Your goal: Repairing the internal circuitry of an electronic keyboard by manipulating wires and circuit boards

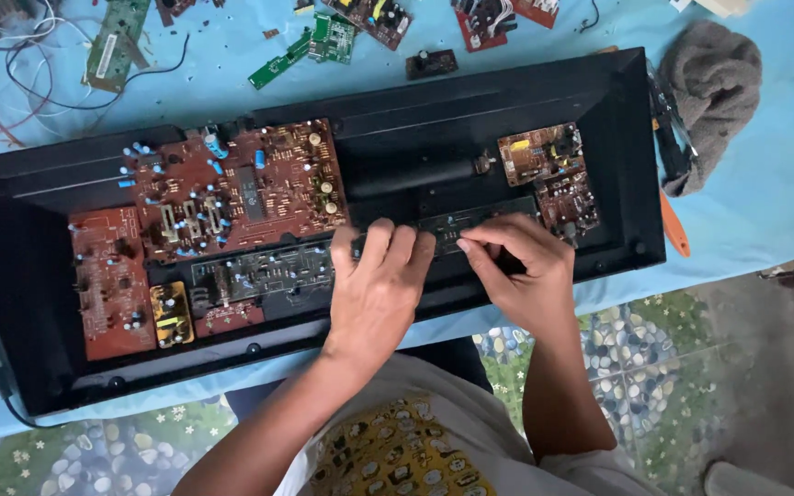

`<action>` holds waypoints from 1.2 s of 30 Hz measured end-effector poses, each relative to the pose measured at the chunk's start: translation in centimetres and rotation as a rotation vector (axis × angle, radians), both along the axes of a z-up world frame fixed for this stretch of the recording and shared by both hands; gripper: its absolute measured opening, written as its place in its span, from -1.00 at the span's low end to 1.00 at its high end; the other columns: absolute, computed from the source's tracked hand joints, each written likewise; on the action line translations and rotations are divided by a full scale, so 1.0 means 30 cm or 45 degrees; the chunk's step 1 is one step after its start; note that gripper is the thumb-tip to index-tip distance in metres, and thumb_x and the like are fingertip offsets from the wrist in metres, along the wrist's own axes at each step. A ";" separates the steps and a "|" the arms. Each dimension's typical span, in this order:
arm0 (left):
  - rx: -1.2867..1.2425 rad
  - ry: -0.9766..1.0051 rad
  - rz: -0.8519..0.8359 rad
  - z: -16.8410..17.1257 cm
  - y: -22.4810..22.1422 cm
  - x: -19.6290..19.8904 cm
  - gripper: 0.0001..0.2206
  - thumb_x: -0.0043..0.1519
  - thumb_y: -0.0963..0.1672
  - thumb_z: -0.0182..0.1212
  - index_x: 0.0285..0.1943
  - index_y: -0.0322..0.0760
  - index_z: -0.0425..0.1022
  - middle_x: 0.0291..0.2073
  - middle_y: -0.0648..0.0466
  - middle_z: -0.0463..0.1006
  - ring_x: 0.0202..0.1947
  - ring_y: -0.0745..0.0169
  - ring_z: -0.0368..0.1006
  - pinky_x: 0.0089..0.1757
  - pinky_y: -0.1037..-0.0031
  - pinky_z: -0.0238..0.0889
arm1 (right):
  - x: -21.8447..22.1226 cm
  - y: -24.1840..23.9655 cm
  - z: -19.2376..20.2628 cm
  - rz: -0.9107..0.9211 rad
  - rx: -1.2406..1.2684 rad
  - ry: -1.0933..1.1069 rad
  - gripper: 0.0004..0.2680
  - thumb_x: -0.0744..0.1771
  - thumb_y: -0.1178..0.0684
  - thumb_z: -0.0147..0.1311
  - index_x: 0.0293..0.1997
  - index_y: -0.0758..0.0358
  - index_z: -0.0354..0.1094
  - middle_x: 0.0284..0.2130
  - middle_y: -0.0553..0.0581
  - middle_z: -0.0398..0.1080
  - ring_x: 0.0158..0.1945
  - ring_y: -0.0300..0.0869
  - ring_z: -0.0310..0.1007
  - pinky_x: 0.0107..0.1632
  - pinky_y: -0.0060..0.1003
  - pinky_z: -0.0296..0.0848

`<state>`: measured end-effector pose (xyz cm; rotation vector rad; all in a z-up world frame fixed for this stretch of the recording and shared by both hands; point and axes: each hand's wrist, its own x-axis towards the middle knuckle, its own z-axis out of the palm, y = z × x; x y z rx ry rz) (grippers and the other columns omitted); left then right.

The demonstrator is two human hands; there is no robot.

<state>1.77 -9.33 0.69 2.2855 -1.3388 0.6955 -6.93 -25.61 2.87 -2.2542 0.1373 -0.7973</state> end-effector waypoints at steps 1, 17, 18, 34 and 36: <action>-0.007 -0.015 -0.013 -0.005 -0.002 -0.001 -0.87 0.21 -0.28 0.19 -0.18 -0.19 0.46 -0.32 0.04 0.28 -0.07 0.05 0.28 0.05 0.09 0.02 | 0.001 0.001 -0.002 -0.004 0.004 0.000 -0.93 0.28 0.30 0.33 -0.24 0.31 0.58 -0.45 0.16 0.51 -0.49 -0.06 0.50 -0.35 -0.15 0.51; 0.094 -0.140 0.010 0.023 -0.004 0.016 -0.94 0.25 -0.27 0.14 -0.22 -0.27 0.45 -0.34 0.06 0.24 -0.10 0.04 0.27 0.05 0.13 0.06 | 0.003 0.005 -0.006 -0.021 -0.036 -0.005 -0.92 0.28 0.30 0.33 -0.22 0.32 0.57 -0.47 0.18 0.49 -0.49 0.00 0.50 -0.39 -0.11 0.51; 0.097 -0.131 -0.008 0.021 -0.004 0.017 -0.93 0.23 -0.27 0.15 -0.22 -0.27 0.46 -0.34 0.05 0.24 -0.08 0.02 0.28 0.05 0.12 0.07 | 0.003 0.005 -0.005 -0.026 -0.025 -0.006 -0.92 0.28 0.30 0.33 -0.24 0.32 0.57 -0.48 0.18 0.49 -0.50 -0.01 0.50 -0.40 -0.11 0.50; 0.062 0.009 -0.062 0.014 -0.007 0.026 -0.91 0.18 -0.22 0.20 -0.19 -0.19 0.50 -0.34 0.07 0.30 -0.02 0.04 0.30 0.08 0.08 0.04 | 0.009 0.005 0.003 -0.020 -0.033 -0.024 -0.94 0.28 0.30 0.32 -0.27 0.32 0.56 -0.50 0.16 0.50 -0.52 -0.02 0.51 -0.39 -0.17 0.52; 0.070 0.015 -0.067 0.004 -0.005 0.031 -0.89 0.17 -0.25 0.21 -0.19 -0.20 0.50 -0.33 0.06 0.29 -0.02 0.02 0.29 0.10 0.06 0.02 | 0.006 0.001 0.000 -0.021 -0.036 -0.018 -0.93 0.28 0.31 0.32 -0.27 0.32 0.56 -0.49 0.16 0.50 -0.52 -0.03 0.51 -0.39 -0.16 0.53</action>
